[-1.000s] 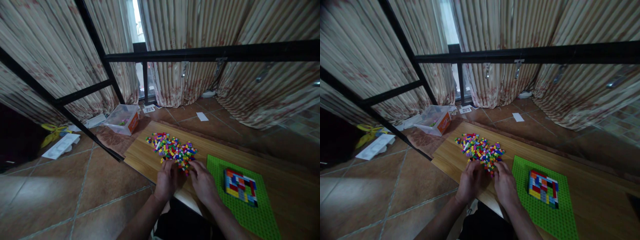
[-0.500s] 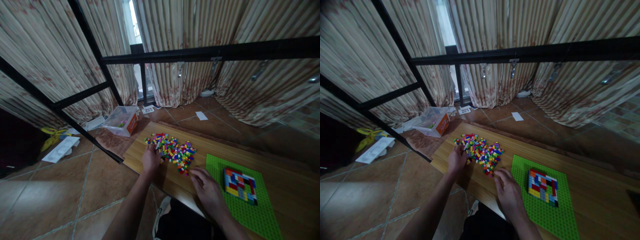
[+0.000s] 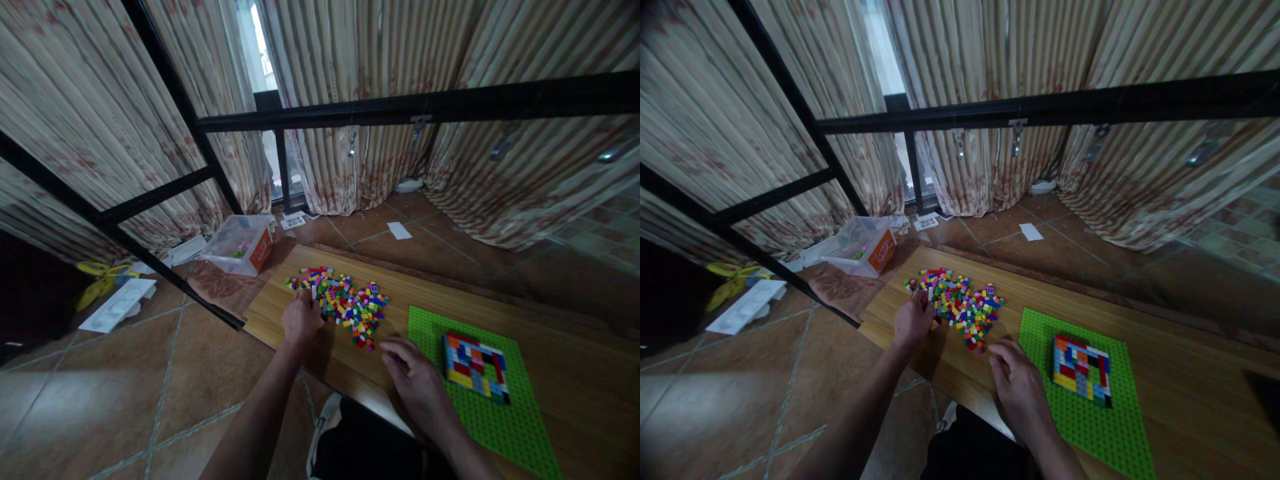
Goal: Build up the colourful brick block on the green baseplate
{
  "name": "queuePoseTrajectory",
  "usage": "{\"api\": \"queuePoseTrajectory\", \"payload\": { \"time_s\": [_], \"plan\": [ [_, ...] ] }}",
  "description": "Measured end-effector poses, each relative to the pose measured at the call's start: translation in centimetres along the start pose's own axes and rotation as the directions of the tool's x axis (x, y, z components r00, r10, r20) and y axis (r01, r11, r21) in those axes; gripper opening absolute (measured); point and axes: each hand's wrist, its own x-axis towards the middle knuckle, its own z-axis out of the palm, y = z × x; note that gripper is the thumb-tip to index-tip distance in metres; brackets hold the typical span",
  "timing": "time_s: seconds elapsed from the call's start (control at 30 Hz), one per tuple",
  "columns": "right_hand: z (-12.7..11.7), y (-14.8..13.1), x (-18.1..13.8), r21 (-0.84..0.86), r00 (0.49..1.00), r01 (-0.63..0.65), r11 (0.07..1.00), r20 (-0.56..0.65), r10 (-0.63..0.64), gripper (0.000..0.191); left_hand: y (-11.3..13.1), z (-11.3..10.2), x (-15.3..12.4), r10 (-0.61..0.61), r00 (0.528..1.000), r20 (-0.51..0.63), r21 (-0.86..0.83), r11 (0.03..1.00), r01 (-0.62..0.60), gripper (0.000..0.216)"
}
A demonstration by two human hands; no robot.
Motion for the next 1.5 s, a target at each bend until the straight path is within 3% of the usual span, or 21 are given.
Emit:
{"api": "queuePoseTrajectory", "payload": {
  "time_s": [0.17, 0.6, 0.8, 1.0, 1.2, 1.27, 1.33, 1.4, 1.5],
  "plan": [
    [-0.1, -0.1, -0.1, 0.0, 1.0, -0.008, 1.0, 0.008, 0.008, 0.023, 0.3, -0.2, 0.6, -0.044, 0.998, 0.037, 0.048, 0.998, 0.042, 0.021],
    [-0.2, -0.2, -0.1, 0.026, 1.0, -0.019, 0.999, -0.003, 0.019, 0.025, 0.6, 0.4, 1.5, -0.08, 0.997, -0.004, 0.011, 0.997, 0.08, 0.03],
    [-0.3, -0.2, -0.2, 0.025, 1.0, -0.025, 0.999, -0.001, 0.025, 0.026, 0.9, 0.3, 2.2, -0.212, 0.977, -0.017, -0.189, 0.96, 0.205, 0.016],
    [-0.3, -0.1, -0.1, 0.053, 0.999, -0.03, 0.998, 0.012, 0.03, 0.024, 0.3, 0.1, 2.1, -0.227, 0.974, 0.018, -0.391, 0.895, 0.216, 0.02],
    [-0.3, -0.9, 0.0, 0.21, 0.991, -0.122, 0.97, -0.019, 0.129, 0.025, 0.3, -0.9, -0.9, -0.152, 0.985, 0.081, -0.65, 0.741, 0.168, 0.028],
    [0.0, -1.9, 0.2, 0.323, 0.981, -0.18, 0.929, -0.015, 0.195, 0.028, 1.2, -1.0, -3.2, -0.055, 0.976, 0.21, -0.861, 0.462, 0.212, 0.031],
    [0.4, -3.2, 0.4, 0.453, 0.969, -0.225, 0.862, 0.014, 0.245, 0.032, 2.4, -1.0, -5.6, 0.019, 0.956, 0.293, -0.922, 0.272, 0.277, 0.034],
    [0.8, -4.6, 0.7, 0.56, 0.96, -0.254, 0.789, 0.045, 0.277, 0.036, 3.6, -0.9, -7.6, 0.075, 0.946, 0.314, -0.935, 0.197, 0.295, 0.034],
    [1.2, -6.0, 1.0, 0.624, 0.952, -0.254, 0.739, 0.027, 0.305, 0.033, 4.9, -1.0, -9.5, 0.117, 0.937, 0.33, -0.934, 0.187, 0.306, 0.032]
  ]
}}
